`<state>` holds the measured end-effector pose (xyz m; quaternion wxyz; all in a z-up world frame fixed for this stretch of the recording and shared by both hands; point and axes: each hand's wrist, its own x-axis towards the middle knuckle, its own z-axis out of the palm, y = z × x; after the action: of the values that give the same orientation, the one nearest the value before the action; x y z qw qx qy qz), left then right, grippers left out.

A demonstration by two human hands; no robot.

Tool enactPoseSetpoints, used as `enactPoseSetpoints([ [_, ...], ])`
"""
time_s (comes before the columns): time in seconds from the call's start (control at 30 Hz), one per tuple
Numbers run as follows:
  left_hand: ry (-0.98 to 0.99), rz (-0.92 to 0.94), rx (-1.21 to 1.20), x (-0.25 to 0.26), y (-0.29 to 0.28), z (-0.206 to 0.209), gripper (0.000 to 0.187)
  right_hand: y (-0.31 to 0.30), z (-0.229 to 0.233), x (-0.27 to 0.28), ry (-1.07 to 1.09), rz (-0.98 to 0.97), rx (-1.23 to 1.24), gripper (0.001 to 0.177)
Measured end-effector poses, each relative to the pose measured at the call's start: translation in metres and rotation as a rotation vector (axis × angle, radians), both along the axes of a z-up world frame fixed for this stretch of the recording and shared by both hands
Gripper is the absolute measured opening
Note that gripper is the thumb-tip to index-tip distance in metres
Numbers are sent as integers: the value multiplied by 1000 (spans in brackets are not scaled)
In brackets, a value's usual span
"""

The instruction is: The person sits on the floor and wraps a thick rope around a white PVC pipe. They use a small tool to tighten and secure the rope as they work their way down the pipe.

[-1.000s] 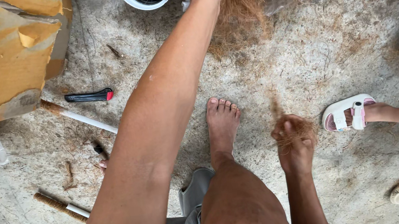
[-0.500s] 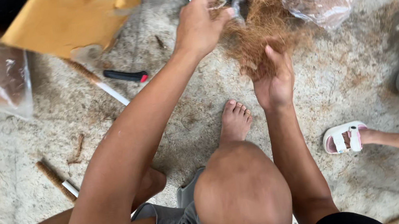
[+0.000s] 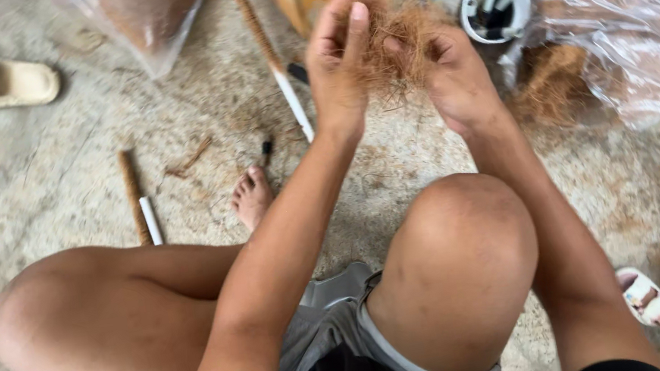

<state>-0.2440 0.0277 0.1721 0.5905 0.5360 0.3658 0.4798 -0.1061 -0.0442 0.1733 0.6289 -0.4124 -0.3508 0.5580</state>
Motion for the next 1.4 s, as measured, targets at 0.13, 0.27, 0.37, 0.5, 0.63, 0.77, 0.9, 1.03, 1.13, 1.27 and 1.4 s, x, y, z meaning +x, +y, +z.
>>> enactPoseSetpoints([
  [0.13,-514,-230,-226,-41,-9,24,43,23,26,-20,-284,-38,99,31],
  [0.27,-347,-165,-141,-66,-8,41,57,40,50,-37,-347,14,203,34],
  [0.37,-393,-168,-126,-82,-7,46,69,43,63,-49,-95,144,36,32],
  [0.5,-473,-225,-41,-99,2,48,76,52,73,-55,177,284,-104,36],
  [0.63,-41,-54,72,-108,6,51,75,57,61,-59,118,283,-14,28],
  [0.77,120,-117,-205,-116,22,64,57,71,46,-65,31,183,-27,26],
  [0.9,643,-150,-142,-110,42,72,38,89,40,-68,-3,150,-16,27],
  [1.03,319,-268,33,-115,72,89,34,100,47,-65,78,204,62,27],
  [1.13,485,-408,-13,-132,89,115,42,102,56,-69,204,288,134,26],
  [1.27,814,-415,-6,-152,101,144,47,105,66,-80,145,323,192,25],
  [1.4,820,-420,165,-168,110,135,48,124,52,-92,164,324,155,22],
])
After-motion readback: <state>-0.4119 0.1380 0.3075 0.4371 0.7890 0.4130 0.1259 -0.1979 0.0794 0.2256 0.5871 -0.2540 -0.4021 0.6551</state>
